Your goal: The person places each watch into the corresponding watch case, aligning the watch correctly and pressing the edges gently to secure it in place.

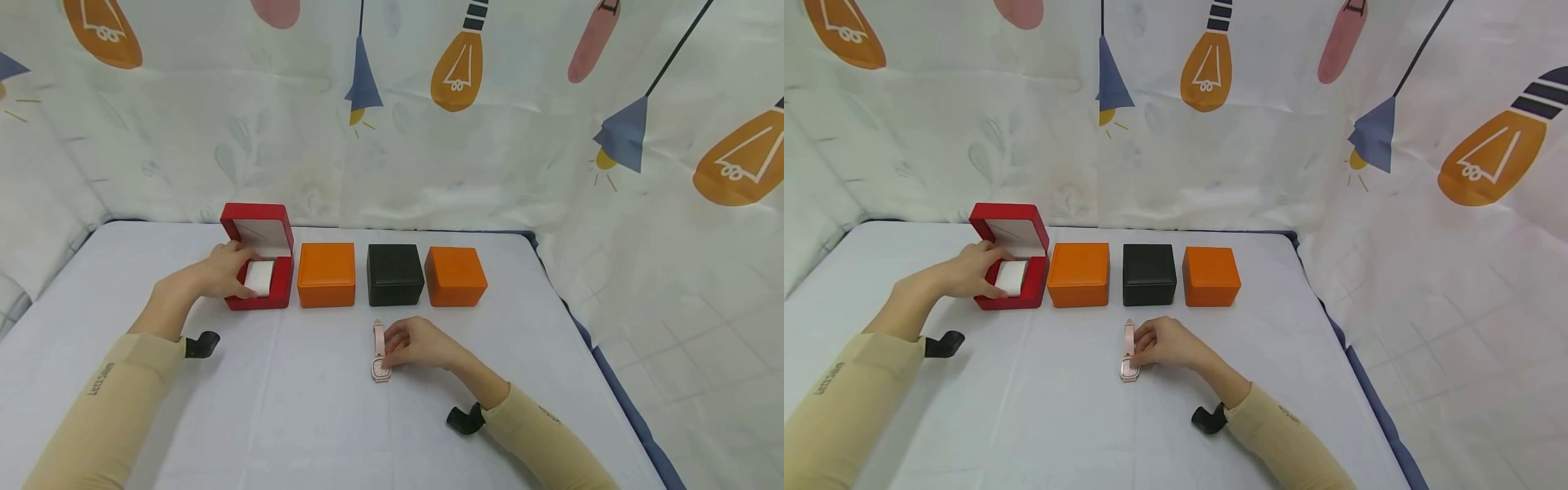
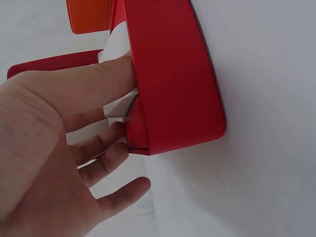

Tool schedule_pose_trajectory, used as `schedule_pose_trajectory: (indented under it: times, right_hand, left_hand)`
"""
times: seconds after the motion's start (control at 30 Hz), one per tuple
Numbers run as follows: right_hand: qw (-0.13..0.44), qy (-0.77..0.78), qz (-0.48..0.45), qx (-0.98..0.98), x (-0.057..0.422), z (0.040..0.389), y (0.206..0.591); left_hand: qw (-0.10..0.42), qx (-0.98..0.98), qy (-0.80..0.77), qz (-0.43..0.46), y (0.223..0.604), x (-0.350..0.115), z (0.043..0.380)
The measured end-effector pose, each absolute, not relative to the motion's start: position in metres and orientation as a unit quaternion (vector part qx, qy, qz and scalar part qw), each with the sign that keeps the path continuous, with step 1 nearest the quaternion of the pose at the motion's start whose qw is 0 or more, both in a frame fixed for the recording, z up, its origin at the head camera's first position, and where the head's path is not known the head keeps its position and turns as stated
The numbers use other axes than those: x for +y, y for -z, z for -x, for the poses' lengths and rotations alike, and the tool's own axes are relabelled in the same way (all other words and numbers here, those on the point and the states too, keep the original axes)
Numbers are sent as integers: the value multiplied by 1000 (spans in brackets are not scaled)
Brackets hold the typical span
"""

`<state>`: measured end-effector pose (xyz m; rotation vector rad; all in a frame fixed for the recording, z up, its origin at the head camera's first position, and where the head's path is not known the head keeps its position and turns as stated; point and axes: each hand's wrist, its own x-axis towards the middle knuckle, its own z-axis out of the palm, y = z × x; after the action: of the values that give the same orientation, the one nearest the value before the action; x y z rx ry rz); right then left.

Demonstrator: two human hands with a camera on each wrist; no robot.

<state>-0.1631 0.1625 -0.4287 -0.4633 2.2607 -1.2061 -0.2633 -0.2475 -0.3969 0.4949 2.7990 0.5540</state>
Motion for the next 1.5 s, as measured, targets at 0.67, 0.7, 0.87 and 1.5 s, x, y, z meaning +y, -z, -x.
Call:
schedule_pose_trajectory:
  times: [0.67, 0.7, 0.87, 1.5]
  right_hand:
    - [256, 408, 192, 855, 151, 158, 429]
    - [256, 406, 192, 856, 151, 158, 428]
    - [252, 396, 196, 861, 149, 157, 428]
    - [254, 417, 196, 850, 150, 155, 429]
  left_hand:
    - [91, 948, -247, -177, 397, -248, 258]
    - [95, 946, -252, -178, 396, -249, 257]
    - [108, 939, -276, -176, 393, -250, 254]
    - [107, 922, -327, -180, 389, -259, 249]
